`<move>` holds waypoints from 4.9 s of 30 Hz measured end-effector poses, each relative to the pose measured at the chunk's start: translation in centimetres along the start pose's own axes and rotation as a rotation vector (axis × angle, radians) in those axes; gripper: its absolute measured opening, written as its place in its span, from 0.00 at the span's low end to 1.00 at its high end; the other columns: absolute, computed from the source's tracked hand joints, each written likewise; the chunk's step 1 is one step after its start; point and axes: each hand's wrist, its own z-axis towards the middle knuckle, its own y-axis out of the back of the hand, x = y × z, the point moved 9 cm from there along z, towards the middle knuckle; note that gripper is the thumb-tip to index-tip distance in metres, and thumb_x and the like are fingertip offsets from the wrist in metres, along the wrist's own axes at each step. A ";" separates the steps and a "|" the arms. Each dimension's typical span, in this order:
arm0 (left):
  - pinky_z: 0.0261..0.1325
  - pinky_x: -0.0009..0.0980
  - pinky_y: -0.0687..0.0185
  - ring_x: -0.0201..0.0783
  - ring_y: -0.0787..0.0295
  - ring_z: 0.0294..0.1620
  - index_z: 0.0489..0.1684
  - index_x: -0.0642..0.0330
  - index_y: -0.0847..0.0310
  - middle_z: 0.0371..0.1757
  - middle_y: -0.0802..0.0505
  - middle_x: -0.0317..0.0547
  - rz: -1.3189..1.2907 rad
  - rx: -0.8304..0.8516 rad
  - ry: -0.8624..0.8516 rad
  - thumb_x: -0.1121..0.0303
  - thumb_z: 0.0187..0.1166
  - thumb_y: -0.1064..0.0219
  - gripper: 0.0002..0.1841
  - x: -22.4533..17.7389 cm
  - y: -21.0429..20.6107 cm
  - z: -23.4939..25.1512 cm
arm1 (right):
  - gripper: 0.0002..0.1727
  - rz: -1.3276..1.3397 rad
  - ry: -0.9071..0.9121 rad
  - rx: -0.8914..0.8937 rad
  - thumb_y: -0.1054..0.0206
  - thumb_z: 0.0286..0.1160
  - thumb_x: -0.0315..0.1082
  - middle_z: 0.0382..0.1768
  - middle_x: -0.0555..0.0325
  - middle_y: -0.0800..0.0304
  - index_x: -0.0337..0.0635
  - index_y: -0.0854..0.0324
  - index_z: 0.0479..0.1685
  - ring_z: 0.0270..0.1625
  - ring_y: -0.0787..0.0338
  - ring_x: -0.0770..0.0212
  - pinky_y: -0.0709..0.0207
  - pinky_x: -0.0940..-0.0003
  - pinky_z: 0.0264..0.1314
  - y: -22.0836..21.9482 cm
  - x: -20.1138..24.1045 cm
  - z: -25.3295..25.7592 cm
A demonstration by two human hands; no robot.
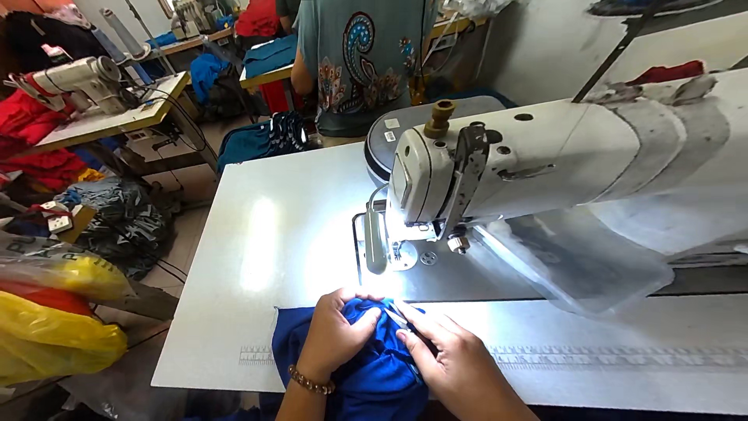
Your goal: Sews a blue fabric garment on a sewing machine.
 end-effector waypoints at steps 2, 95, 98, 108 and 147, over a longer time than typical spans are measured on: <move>0.56 0.25 0.11 0.25 0.07 0.48 0.43 0.56 0.07 0.44 0.03 0.34 0.012 0.000 -0.003 0.75 0.69 0.26 0.08 0.0 0.0 0.0 | 0.23 -0.009 0.004 -0.024 0.43 0.75 0.43 0.31 0.58 0.11 0.44 0.06 0.55 0.31 0.12 0.66 0.18 0.74 0.34 -0.1 0.2 0.1; 0.50 0.28 0.11 0.30 0.07 0.45 0.45 0.57 0.07 0.45 0.04 0.39 -0.076 -0.070 0.219 0.74 0.73 0.27 0.08 1.2 0.8 -0.2 | 0.22 0.040 0.074 -0.156 0.41 0.76 0.41 0.30 0.59 0.14 0.41 0.08 0.59 0.29 0.17 0.70 0.22 0.78 0.33 0.3 0.9 -0.2; 0.49 0.28 0.11 0.30 0.07 0.45 0.46 0.57 0.07 0.44 0.04 0.39 -0.078 -0.066 0.220 0.74 0.73 0.27 0.08 1.2 0.8 -0.2 | 0.22 0.040 0.078 -0.150 0.41 0.76 0.41 0.30 0.59 0.14 0.42 0.08 0.59 0.29 0.17 0.70 0.22 0.78 0.32 0.2 0.8 -0.2; 0.50 0.27 0.11 0.29 0.07 0.46 0.45 0.58 0.07 0.45 0.04 0.38 -0.055 -0.061 0.185 0.75 0.72 0.26 0.08 0.9 0.7 -0.1 | 0.22 0.019 0.072 -0.125 0.42 0.75 0.40 0.27 0.60 0.16 0.41 0.07 0.57 0.28 0.17 0.68 0.22 0.76 0.32 0.1 0.9 0.0; 0.52 0.27 0.10 0.28 0.07 0.45 0.47 0.56 0.07 0.44 0.03 0.37 -0.034 -0.065 0.193 0.73 0.72 0.24 0.09 1.0 0.8 -0.1 | 0.21 0.077 0.057 -0.129 0.41 0.77 0.43 0.32 0.61 0.10 0.43 0.07 0.55 0.33 0.14 0.73 0.20 0.80 0.37 0.7 0.3 0.3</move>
